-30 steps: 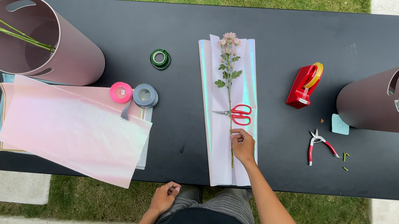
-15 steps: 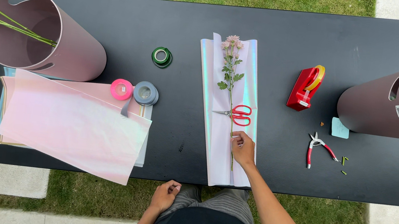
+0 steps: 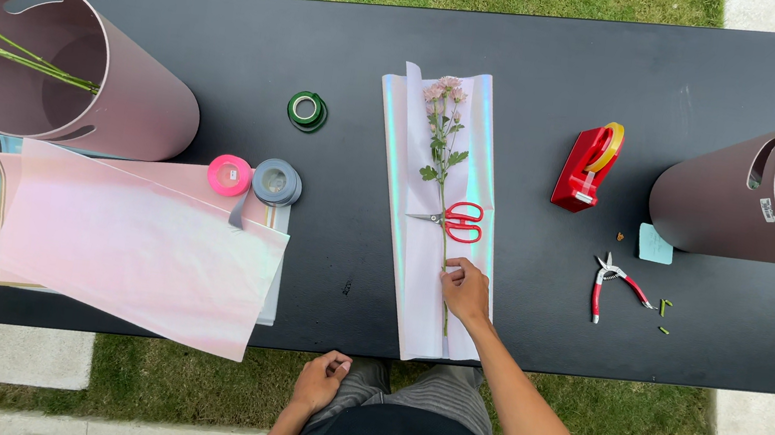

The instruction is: The person selects individual flower stems from a bucket, trims the ends using shears, and places them onto a sheet of wrapping paper to form a bouquet.

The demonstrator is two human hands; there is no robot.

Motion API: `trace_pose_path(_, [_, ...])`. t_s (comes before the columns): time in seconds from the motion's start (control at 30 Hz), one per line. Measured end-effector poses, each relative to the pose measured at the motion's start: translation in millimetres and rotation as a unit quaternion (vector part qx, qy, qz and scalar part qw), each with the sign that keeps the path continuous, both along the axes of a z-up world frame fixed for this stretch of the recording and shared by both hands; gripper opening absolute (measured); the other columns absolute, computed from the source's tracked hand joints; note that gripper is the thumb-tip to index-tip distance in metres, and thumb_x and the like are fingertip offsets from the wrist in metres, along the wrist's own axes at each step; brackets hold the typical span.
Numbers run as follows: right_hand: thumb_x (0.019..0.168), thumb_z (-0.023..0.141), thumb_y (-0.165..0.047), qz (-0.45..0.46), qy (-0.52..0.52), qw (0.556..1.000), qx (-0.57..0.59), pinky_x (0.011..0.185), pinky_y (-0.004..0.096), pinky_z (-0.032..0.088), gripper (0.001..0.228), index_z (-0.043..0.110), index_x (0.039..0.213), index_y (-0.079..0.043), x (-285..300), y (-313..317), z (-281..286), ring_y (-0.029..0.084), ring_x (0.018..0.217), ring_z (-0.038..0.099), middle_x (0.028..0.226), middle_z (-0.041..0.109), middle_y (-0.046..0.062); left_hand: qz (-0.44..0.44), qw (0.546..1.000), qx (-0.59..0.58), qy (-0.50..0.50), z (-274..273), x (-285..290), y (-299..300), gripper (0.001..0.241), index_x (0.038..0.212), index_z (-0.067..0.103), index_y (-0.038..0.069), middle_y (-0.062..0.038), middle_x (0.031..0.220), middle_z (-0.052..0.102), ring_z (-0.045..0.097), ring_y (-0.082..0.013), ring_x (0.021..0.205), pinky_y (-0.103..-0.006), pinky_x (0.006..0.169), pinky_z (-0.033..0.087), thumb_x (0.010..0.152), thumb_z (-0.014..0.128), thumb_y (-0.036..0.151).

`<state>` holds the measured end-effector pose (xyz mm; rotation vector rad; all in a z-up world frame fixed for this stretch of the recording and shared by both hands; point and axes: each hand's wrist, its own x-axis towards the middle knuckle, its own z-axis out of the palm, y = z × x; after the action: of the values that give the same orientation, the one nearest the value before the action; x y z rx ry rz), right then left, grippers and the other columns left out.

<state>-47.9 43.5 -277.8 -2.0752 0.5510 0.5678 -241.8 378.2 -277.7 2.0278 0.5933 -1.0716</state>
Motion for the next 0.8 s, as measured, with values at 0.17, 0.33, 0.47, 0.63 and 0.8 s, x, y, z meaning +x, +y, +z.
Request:
trace_pose_path(0.17, [0.11, 0.079, -0.016, 0.028, -0.045, 0.998, -0.042, 0.082, 0.042, 0.067, 0.025, 0.085, 0.135, -0.014, -5.0, 6.5, -1.1, 0.021, 0.086, 0.081, 0.093, 0.085, 0.006, -0.002, 1.0, 0.002, -0.002, -5.9, -3.5, 1.2, 0.022, 0.125, 0.09, 0.033, 0.008, 0.109, 0.087, 0.075, -0.013, 0.097, -0.0367, 0.093, 0.06, 0.114, 0.074, 0.043])
trace_pose_path(0.33, [0.111, 0.076, -0.01, 0.072, -0.105, 0.988, -0.083, 0.084, 0.047, 0.067, 0.047, 0.078, 0.158, -0.01, -10.8, 12.4, 1.8, 0.026, 0.085, 0.08, 0.098, 0.083, 0.009, -0.024, 1.0, 0.009, 0.011, -2.0, 2.4, 2.3, 0.022, 0.124, 0.09, 0.035, 0.01, 0.109, 0.087, 0.075, -0.0119, 0.098, -0.0367, 0.094, 0.061, 0.114, 0.073, 0.044])
trace_pose_path(0.47, [0.113, 0.072, -0.01, 0.114, -0.104, 0.978, -0.138, 0.07, 0.051, 0.061, 0.055, 0.072, 0.168, -0.013, -19.7, 15.8, -13.1, 0.032, 0.087, 0.075, 0.097, 0.076, 0.012, -0.043, 0.999, 0.01, 0.021, -0.2, 5.8, 3.3, 0.023, 0.124, 0.09, 0.035, 0.009, 0.113, 0.087, 0.077, -0.013, 0.102, -0.0379, 0.095, 0.061, 0.115, 0.072, 0.047])
trace_pose_path(0.63, [0.116, 0.07, -0.017, 0.073, -0.111, 0.982, -0.135, 0.084, 0.05, 0.065, 0.056, 0.068, 0.173, -0.014, -23.0, 20.4, -20.0, 0.03, 0.11, 0.074, 0.119, 0.072, 0.013, -0.048, 0.999, 0.008, 0.024, 5.7, 8.9, 6.6, 0.024, 0.122, 0.091, 0.035, 0.009, 0.112, 0.088, 0.077, -0.0122, 0.1, -0.0352, 0.095, 0.06, 0.115, 0.071, 0.046])
trace_pose_path(0.8, [0.117, 0.071, -0.02, 0.074, -0.086, 0.985, -0.129, 0.084, 0.049, 0.065, 0.056, 0.066, 0.173, -0.013, -21.1, 21.6, -1.5, 0.031, 0.108, 0.074, 0.124, 0.068, 0.011, -0.08, 0.995, 0.022, 0.055, 0.8, 12.9, 7.4, 0.03, 0.122, 0.091, 0.036, 0.01, 0.114, 0.09, 0.08, -0.0138, 0.105, -0.0363, 0.101, 0.061, 0.116, 0.068, 0.053])
